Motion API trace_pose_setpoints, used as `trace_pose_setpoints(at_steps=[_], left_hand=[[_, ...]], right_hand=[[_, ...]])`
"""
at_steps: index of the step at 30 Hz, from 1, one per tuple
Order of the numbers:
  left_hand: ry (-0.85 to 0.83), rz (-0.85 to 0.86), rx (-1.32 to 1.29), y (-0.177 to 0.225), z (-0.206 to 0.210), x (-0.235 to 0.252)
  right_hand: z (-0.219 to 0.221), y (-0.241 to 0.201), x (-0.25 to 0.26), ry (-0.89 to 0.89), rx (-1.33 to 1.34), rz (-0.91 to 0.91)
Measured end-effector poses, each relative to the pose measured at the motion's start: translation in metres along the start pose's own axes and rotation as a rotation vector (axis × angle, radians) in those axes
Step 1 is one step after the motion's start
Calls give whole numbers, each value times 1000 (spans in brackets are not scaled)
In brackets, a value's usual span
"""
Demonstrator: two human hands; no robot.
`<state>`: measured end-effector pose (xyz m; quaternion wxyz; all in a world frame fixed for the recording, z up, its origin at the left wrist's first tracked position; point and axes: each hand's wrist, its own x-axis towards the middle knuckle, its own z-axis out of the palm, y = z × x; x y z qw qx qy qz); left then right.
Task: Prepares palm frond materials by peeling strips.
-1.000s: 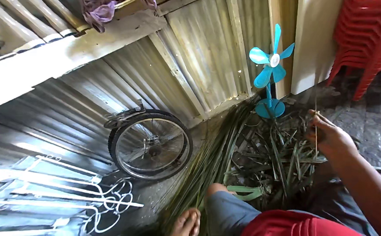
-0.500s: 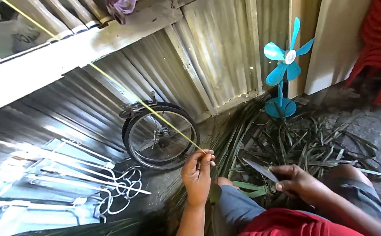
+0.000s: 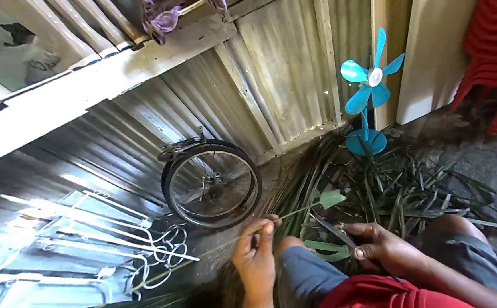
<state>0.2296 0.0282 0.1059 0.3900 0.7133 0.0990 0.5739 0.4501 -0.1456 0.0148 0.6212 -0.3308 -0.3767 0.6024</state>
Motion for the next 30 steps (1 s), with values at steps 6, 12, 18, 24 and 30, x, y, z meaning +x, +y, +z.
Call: trace_pose_setpoints(at_steps=[6,12,18,24,30], left_hand=[[-107,55,40,-24,44,-46],[-158,78,26,-29,51,-53],[-157,166,172,-32,53,-61],[-208,171,250,-33,49,-67],[-285,147,99,-33,48,-69]], right_hand=[[8,0,5,-67,75,36],[10,0,6,-114,101,40],[13,3,6,-123,160,66],[9,2,5,-150,271,102],[5,3,7,-124,359,80]])
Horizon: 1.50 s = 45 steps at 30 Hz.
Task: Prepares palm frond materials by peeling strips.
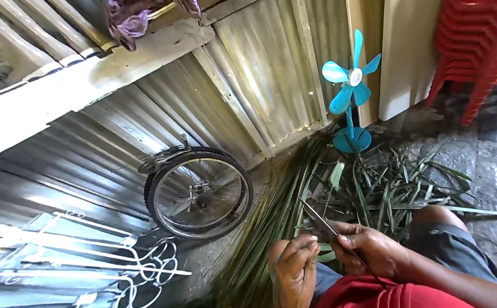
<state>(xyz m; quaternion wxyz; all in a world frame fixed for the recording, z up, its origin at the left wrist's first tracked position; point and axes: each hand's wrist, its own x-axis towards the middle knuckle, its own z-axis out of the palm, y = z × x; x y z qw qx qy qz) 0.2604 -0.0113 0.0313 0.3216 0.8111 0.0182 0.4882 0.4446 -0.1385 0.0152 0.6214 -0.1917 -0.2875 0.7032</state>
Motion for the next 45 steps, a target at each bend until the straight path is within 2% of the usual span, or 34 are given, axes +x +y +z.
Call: trace_pose_setpoints(at_steps=[4,10,15,18,25,28,34,42,45], left_hand=[[-55,53,-64,-1,-1,3],[-100,75,-113,1,-4,2],[-73,69,-71,1,-6,-4],[5,6,52,-2,-7,-2],[75,-265,-39,-14,10,7],[55,-238,-152,-17,16,10],[76,-241,-136,-15,14,2],[64,-268,-47,-16,10,-13],[27,-281,-149,-8,8,-14]], right_hand=[[1,-8,1,155,-39,-30],[-9,-14,7,247,24,-20],[-12,-19,11,262,39,-35],[-8,-22,9,311,-65,-113],[7,-9,5,306,-223,-125],[6,-4,2,255,-266,-120],[-1,-3,2,253,-316,-66],[-11,-1,8,408,-419,30],[-34,-6,12,579,-419,7]])
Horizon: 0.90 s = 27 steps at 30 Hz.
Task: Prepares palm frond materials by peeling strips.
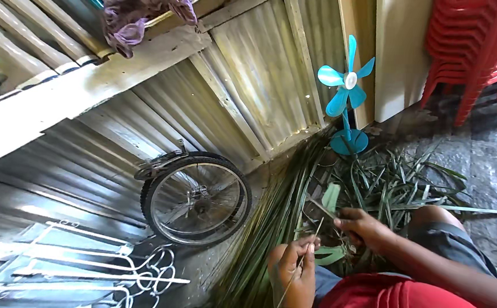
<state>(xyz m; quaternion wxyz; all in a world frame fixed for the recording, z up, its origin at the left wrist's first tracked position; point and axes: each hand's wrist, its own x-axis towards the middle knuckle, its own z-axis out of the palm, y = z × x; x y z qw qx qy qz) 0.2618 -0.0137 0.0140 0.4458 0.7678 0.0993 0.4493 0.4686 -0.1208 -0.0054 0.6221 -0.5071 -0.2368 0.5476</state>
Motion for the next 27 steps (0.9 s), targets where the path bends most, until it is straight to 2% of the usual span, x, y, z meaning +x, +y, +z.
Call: trace_pose_setpoints(at_steps=[3,7,12,19,21,23,27], left_hand=[[-22,-25,-22,0,1,-3],[-38,-34,-15,9,-2,-6],[-63,-94,33,7,-1,-12],[-106,-134,115,8,-7,-12],[-93,-119,171,6,-16,-9],[-69,-104,231,-3,-21,-7],[-76,-62,352,-21,-21,-9]], right_hand=[[-18,5,14,107,-56,33],[-50,25,34,337,-109,63],[-78,36,42,407,-285,65],[-114,65,64,520,-528,222],[-123,74,59,548,-480,263],[-113,70,49,537,-353,272],[-72,47,31,528,-95,118]])
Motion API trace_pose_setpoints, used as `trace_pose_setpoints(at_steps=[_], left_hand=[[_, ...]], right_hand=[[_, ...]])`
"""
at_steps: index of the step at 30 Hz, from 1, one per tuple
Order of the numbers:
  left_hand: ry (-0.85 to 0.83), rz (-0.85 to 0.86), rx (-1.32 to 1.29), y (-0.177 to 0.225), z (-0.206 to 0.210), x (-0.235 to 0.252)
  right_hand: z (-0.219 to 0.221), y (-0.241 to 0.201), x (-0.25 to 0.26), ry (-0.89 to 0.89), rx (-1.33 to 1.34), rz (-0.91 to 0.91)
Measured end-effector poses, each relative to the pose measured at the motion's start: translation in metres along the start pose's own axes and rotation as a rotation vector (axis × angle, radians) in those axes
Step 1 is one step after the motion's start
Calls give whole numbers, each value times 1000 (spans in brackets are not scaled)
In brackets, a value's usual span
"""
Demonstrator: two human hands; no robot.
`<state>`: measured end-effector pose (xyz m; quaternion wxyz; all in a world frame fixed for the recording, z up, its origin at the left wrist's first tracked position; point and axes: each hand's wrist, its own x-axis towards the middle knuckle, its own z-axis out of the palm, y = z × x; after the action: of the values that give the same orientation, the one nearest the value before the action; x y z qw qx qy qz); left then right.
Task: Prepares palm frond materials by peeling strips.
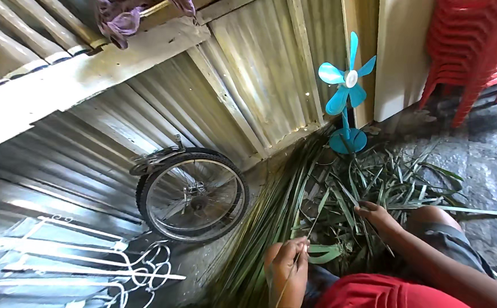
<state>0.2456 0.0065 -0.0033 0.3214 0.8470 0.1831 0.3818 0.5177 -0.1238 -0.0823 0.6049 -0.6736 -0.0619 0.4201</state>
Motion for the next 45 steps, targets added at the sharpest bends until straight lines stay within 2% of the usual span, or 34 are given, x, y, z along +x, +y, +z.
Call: trace_pose_setpoints(at_steps=[2,6,9,12,19,25,31,34,39,41,42,45], left_hand=[[-10,41,77,-5,4,-1],[-66,201,127,1,9,6],[-147,367,155,5,6,13],[-234,514,195,11,0,17],[-335,639,315,30,-10,19],[-369,671,357,33,-14,21],[-258,514,173,37,-30,13],[-209,415,103,39,-41,13],[-135,319,146,21,-37,12],[-106,298,180,16,-30,12],[-92,304,191,13,-27,12],[-81,324,210,7,-20,12]], right_hand=[[8,-17,-24,-111,113,-45],[17,-38,-63,-534,116,-44],[25,-39,-73,-679,170,32],[27,-38,-73,-741,280,119],[27,-43,-68,-630,373,116],[30,-39,-60,-535,382,126],[4,-21,-14,-216,329,101],[-15,1,11,-55,318,155],[-10,10,7,133,378,184],[-4,-5,-10,89,388,106],[-3,-16,-21,6,382,59],[0,-44,-57,-390,281,-54]])
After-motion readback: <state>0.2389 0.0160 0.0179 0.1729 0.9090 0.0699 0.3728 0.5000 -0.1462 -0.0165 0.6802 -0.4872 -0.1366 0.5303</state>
